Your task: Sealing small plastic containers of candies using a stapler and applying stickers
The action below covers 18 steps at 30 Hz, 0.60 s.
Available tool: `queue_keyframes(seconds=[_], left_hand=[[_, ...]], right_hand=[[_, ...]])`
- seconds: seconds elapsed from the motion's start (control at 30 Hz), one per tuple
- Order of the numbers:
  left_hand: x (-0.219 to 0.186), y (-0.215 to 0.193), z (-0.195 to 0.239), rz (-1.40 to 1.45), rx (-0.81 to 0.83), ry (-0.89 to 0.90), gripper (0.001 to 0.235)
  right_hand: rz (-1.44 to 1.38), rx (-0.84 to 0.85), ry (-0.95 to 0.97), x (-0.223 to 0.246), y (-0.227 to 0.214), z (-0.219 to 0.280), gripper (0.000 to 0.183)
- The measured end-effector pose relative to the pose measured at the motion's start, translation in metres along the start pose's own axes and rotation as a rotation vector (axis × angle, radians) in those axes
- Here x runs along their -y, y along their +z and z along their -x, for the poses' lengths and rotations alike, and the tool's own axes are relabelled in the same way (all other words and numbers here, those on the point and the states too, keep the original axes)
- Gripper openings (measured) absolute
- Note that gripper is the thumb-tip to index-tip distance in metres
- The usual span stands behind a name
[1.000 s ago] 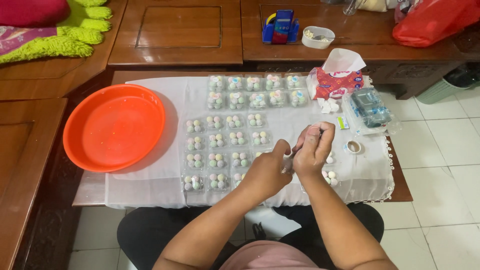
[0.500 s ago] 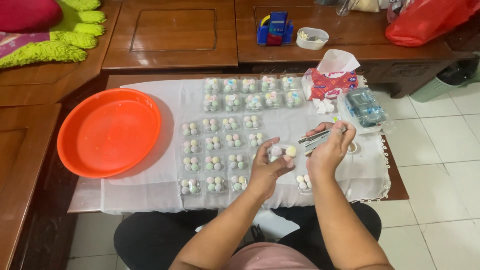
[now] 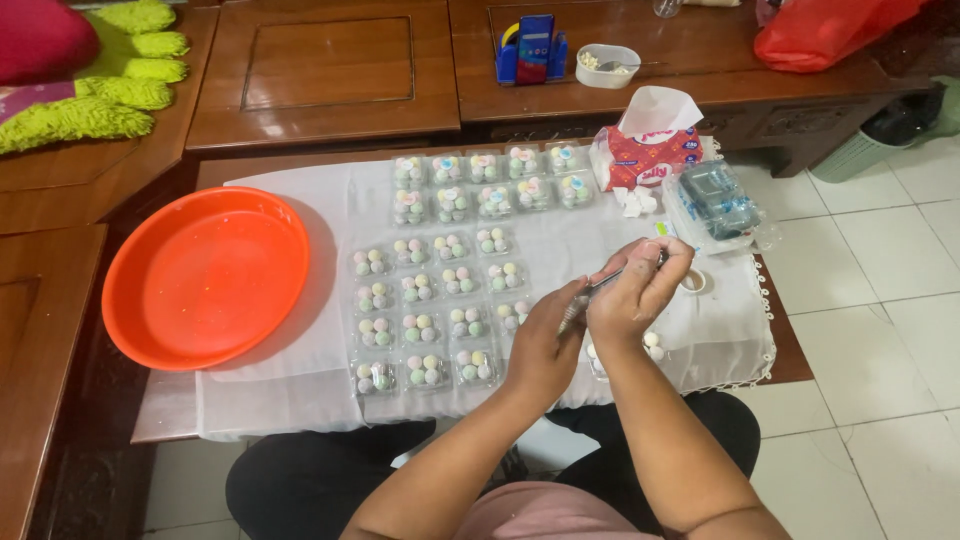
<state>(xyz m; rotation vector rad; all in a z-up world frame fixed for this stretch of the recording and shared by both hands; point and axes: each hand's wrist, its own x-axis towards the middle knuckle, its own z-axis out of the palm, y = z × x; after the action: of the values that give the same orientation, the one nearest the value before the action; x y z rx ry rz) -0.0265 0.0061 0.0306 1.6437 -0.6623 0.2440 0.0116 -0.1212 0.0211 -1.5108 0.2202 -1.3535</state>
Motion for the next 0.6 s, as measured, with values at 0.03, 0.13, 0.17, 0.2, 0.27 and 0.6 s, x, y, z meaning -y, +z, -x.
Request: queue_keyframes(seconds=[0.03,0.13,0.17,0.2,0.27,0.6], left_hand=[[0.000,0.001,0.001,0.000,-0.001,-0.002,0.047],[-0.001,0.001,0.003,-0.011,-0.020,0.067,0.044],[0.000,0.001,0.005,-0.022,0.006,0.028,0.040],[0.001,0.001,0.007,-0.033,0.031,-0.011,0.036],[0.022,0.005,0.018,0.103,0.057,-0.373,0.038],[0.201,0.053,0.118,0.673,-0.410,-1.433,0.053]], right_hand=[[0.001,0.002,0.001,0.002,0.001,-0.001,0.014],[-0.046,0.062,0.024,0.002,0.001,-0.002,0.015],[-0.040,0.062,0.083,0.000,-0.001,0.001,0.015],[-0.034,0.062,0.142,-0.003,-0.004,0.003,0.015],[-0.002,0.079,0.264,-0.007,-0.010,0.010,0.014],[0.708,0.851,1.028,-0.107,-0.091,0.111,0.051]])
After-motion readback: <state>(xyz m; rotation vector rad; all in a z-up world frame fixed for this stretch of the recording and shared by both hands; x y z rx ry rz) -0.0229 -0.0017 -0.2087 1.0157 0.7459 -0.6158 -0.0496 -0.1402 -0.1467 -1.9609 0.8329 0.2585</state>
